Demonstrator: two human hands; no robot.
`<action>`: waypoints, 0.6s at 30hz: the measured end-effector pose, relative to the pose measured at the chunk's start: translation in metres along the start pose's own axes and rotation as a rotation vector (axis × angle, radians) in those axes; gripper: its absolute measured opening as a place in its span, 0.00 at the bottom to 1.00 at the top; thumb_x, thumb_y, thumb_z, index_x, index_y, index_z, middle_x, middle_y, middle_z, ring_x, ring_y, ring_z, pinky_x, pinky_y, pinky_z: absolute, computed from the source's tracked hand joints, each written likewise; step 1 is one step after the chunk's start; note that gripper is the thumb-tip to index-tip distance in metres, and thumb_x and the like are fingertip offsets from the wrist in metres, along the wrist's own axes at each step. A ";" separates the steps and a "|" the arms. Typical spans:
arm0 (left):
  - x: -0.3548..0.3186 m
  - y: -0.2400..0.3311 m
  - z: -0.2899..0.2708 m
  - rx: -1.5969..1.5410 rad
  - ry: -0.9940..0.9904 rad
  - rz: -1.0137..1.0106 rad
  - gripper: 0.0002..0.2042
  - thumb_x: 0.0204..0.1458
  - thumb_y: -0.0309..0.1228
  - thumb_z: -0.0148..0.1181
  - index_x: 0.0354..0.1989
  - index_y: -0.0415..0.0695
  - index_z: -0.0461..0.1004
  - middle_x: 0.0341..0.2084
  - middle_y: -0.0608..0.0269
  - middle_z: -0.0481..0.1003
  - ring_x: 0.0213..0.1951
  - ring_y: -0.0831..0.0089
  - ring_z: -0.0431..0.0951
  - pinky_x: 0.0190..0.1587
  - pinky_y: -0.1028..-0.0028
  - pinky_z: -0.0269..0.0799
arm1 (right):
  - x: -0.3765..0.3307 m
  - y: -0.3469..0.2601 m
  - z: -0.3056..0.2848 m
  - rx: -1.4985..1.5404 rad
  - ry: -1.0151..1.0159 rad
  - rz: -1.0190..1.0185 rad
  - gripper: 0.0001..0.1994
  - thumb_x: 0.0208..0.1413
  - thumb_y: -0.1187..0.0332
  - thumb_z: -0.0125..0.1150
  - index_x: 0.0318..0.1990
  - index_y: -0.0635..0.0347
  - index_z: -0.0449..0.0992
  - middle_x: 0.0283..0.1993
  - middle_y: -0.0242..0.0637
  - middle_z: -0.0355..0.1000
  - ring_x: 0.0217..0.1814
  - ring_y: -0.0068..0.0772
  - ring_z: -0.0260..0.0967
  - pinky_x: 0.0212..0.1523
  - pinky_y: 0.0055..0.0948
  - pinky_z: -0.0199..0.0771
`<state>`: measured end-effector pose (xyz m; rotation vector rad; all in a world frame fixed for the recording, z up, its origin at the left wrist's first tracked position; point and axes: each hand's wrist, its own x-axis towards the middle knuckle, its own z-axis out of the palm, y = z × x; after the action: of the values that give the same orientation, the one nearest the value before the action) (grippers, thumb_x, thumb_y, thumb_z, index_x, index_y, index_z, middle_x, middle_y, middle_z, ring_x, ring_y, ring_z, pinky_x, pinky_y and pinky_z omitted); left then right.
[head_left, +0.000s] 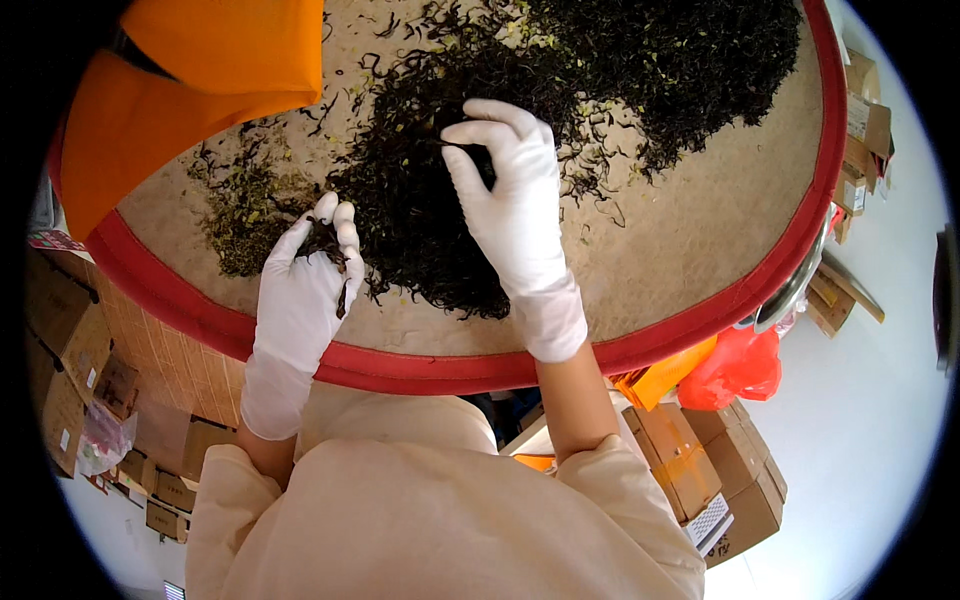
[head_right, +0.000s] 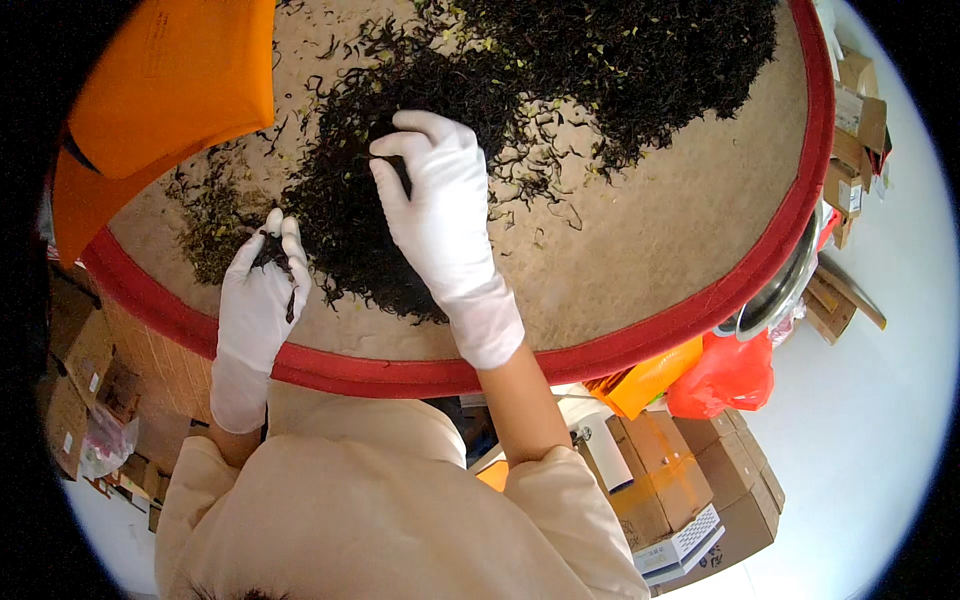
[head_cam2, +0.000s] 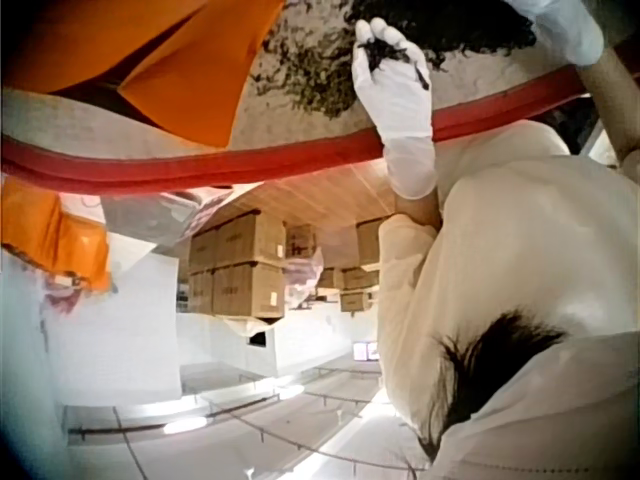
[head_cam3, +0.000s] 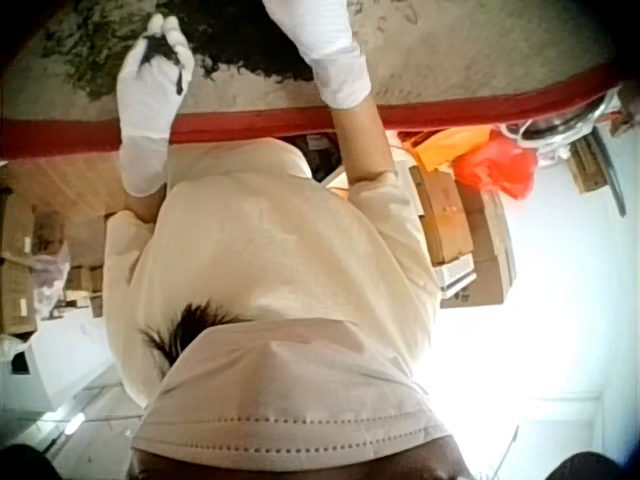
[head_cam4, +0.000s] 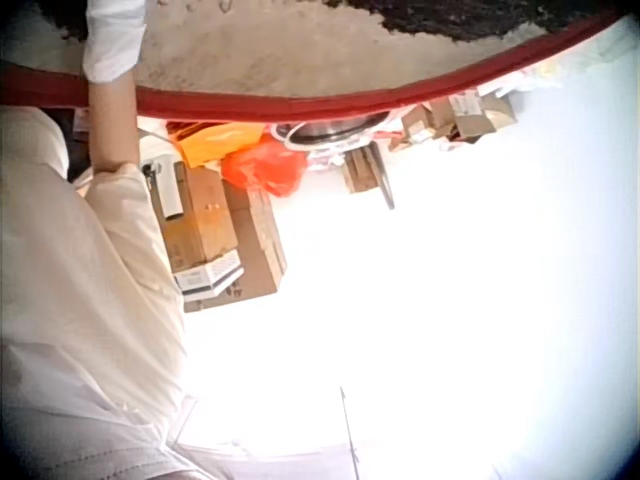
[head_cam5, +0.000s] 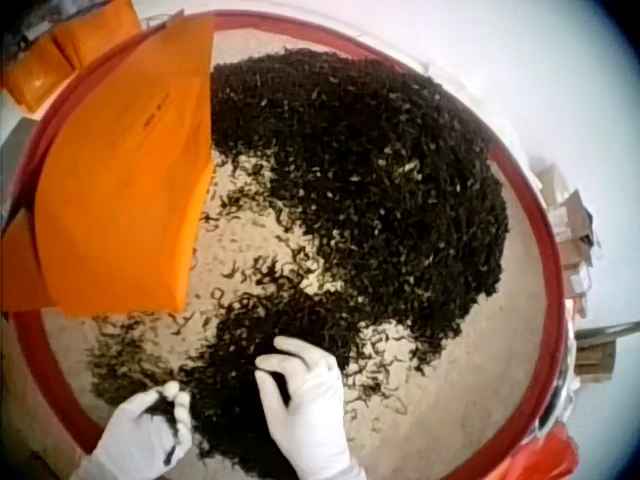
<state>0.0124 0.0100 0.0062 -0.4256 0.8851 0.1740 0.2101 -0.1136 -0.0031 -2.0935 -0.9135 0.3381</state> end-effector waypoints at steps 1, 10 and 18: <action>0.001 -0.001 0.001 -0.009 0.004 -0.006 0.15 0.64 0.34 0.45 0.54 0.46 0.73 0.49 0.61 0.76 0.44 0.69 0.77 0.46 0.69 0.73 | -0.005 -0.002 -0.003 0.186 -0.001 0.140 0.08 0.50 0.75 0.64 0.38 0.54 0.75 0.47 0.33 0.73 0.49 0.34 0.68 0.47 0.31 0.68; 0.004 -0.003 0.005 0.049 0.033 0.011 0.16 0.64 0.34 0.44 0.56 0.47 0.72 0.49 0.61 0.76 0.43 0.70 0.77 0.45 0.69 0.74 | -0.023 -0.017 -0.034 1.516 -0.167 0.727 0.13 0.64 0.71 0.49 0.53 0.65 0.71 0.48 0.46 0.74 0.48 0.34 0.73 0.51 0.29 0.72; 0.007 -0.001 0.002 0.072 -0.019 -0.035 0.16 0.65 0.35 0.42 0.56 0.52 0.73 0.50 0.62 0.76 0.45 0.70 0.76 0.48 0.68 0.72 | -0.016 -0.026 -0.039 1.639 -0.187 0.780 0.24 0.64 0.61 0.48 0.61 0.73 0.63 0.56 0.55 0.69 0.54 0.43 0.72 0.56 0.37 0.70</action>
<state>0.0187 0.0097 0.0026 -0.3718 0.8618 0.1132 0.2060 -0.1371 0.0402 -0.7209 0.2642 1.1813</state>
